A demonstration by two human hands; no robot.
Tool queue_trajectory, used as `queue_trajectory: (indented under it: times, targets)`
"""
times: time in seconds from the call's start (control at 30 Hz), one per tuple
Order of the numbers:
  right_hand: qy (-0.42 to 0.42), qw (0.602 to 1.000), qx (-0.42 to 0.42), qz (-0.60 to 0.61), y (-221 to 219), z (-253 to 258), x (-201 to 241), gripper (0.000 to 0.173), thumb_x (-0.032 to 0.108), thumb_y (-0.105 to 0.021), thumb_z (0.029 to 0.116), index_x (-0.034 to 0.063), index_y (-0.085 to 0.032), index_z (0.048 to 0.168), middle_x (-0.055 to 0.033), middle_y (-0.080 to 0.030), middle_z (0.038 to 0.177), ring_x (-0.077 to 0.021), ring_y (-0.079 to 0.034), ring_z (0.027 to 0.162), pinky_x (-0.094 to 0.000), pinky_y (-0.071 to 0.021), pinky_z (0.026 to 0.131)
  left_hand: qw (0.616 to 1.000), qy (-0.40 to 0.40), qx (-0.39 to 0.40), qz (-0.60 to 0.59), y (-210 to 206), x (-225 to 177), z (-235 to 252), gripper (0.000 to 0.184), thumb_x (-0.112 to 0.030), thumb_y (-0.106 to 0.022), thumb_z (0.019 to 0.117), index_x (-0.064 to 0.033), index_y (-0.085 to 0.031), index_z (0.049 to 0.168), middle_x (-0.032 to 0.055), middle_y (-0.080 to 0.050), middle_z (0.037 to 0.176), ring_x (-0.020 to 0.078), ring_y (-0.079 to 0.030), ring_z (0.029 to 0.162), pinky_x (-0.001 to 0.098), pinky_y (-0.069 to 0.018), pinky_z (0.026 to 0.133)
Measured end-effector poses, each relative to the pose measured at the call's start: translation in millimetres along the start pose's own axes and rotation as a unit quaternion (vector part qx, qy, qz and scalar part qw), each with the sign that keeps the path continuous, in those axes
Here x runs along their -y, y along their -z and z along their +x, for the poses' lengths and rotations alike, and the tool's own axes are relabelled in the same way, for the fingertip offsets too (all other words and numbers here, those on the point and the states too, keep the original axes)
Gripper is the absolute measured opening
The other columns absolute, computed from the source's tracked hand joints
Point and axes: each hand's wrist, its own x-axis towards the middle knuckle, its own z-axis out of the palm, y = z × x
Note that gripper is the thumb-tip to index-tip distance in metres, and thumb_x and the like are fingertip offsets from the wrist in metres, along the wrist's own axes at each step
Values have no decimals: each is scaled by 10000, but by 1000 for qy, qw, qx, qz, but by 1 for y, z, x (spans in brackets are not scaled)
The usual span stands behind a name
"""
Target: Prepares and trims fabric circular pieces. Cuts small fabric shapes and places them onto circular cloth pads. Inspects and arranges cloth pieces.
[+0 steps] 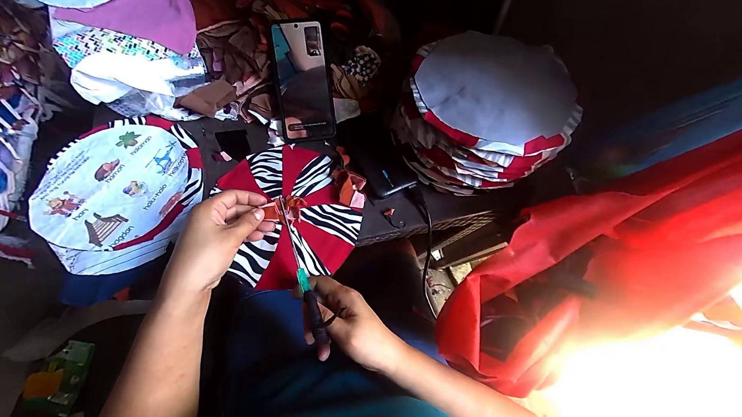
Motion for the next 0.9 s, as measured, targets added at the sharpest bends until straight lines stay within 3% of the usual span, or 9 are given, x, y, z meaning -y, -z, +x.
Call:
queue_trajectory:
  times: [0.13,0.27,0.47,0.67,0.9]
  targets:
    - [5,997,53,-56,3,-2,0,430,291,-375,1028,-33,-481,1289,18,-579,838,-17,-581,658,-195,-501,564,1000,-2,-12,-22,-4,-3,-2,108,43,-602,978,18,-618,1082,35,-697,872,60,-706,730,222,-600,692]
    - [22,997,21,-65,1,0,1,352,232,-423,1023,-21,-521,1247,30,-558,787,-2,-557,612,-177,-486,550,1000,-11,9,-14,-6,-6,-6,68,40,-602,976,-6,-638,1010,-1,-688,782,35,-674,675,185,-569,655]
    - [10,996,-45,-79,-4,0,4,255,147,-481,1029,-45,-597,1150,15,-564,744,1,-538,554,-166,-472,513,1000,-6,-5,-16,-5,-4,-5,70,36,-598,982,11,-640,1032,10,-690,804,34,-680,683,190,-580,670]
    - [5,999,34,-23,-2,-3,0,386,267,-381,1026,-15,-510,1257,48,-574,797,2,-567,627,-174,-482,539,1000,0,-2,-27,-2,-4,-7,85,59,-577,984,14,-612,1047,22,-698,830,54,-706,712,210,-598,687]
    - [16,1000,-5,-24,-9,1,2,288,187,-418,1039,-12,-557,1196,57,-550,754,19,-539,586,-151,-464,530,1000,2,24,-3,-2,-5,-12,69,44,-590,982,-10,-634,982,-5,-689,757,32,-674,669,177,-562,651]
